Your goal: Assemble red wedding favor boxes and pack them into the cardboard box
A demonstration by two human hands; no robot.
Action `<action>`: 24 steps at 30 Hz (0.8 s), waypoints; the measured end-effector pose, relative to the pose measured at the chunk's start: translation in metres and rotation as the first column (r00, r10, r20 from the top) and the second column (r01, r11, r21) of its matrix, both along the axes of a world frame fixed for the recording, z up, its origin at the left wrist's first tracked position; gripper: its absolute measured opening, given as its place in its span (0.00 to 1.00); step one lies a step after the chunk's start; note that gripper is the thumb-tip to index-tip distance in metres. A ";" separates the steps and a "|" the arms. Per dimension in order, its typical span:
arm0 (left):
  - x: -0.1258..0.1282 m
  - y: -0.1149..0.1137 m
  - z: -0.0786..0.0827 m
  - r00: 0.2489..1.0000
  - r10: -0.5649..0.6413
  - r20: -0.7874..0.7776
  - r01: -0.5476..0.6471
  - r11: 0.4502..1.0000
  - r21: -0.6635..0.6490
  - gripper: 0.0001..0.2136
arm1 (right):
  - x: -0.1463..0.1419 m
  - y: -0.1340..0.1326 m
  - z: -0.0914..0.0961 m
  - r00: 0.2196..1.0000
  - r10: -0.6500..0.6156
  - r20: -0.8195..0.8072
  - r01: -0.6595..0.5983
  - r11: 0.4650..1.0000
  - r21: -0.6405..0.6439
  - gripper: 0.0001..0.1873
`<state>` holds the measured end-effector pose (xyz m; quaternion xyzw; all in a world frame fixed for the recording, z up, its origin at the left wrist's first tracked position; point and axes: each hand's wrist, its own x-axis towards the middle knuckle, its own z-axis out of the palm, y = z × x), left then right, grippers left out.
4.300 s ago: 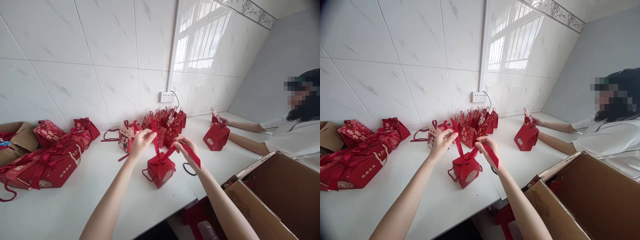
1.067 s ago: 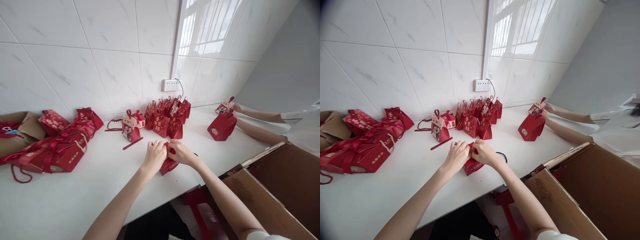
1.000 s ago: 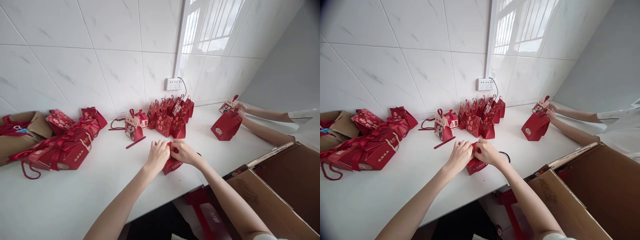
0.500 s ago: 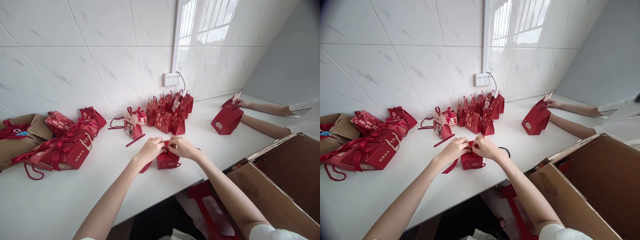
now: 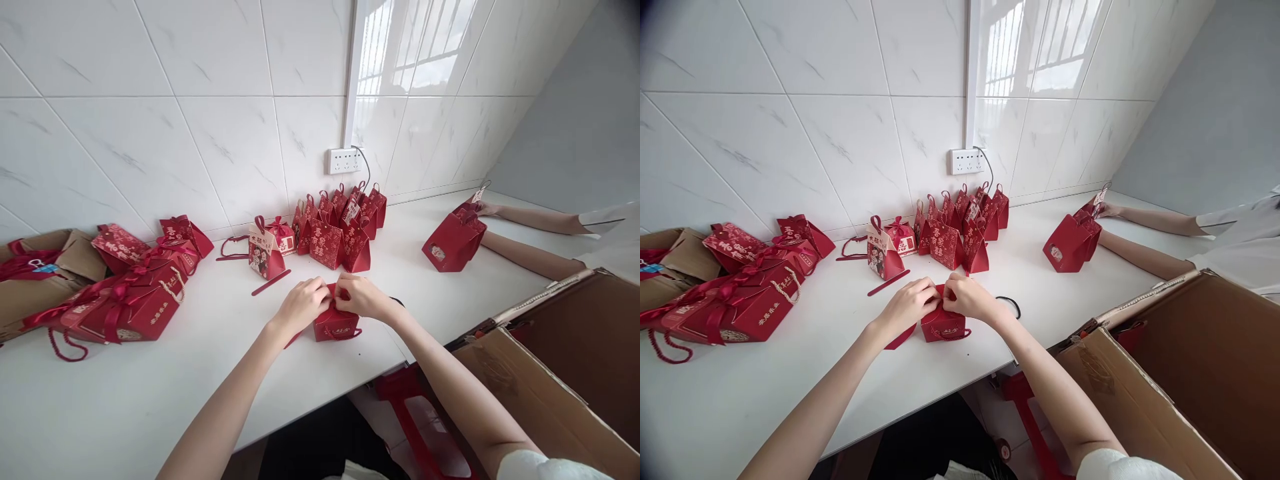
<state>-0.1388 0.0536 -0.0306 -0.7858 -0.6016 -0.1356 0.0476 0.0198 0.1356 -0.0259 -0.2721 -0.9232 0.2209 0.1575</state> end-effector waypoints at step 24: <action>0.001 0.003 0.001 0.965 0.056 0.257 -0.040 0.997 -0.066 0.05 | 0.005 0.004 -0.001 0.999 0.009 -0.049 -0.013 0.997 -0.073 0.01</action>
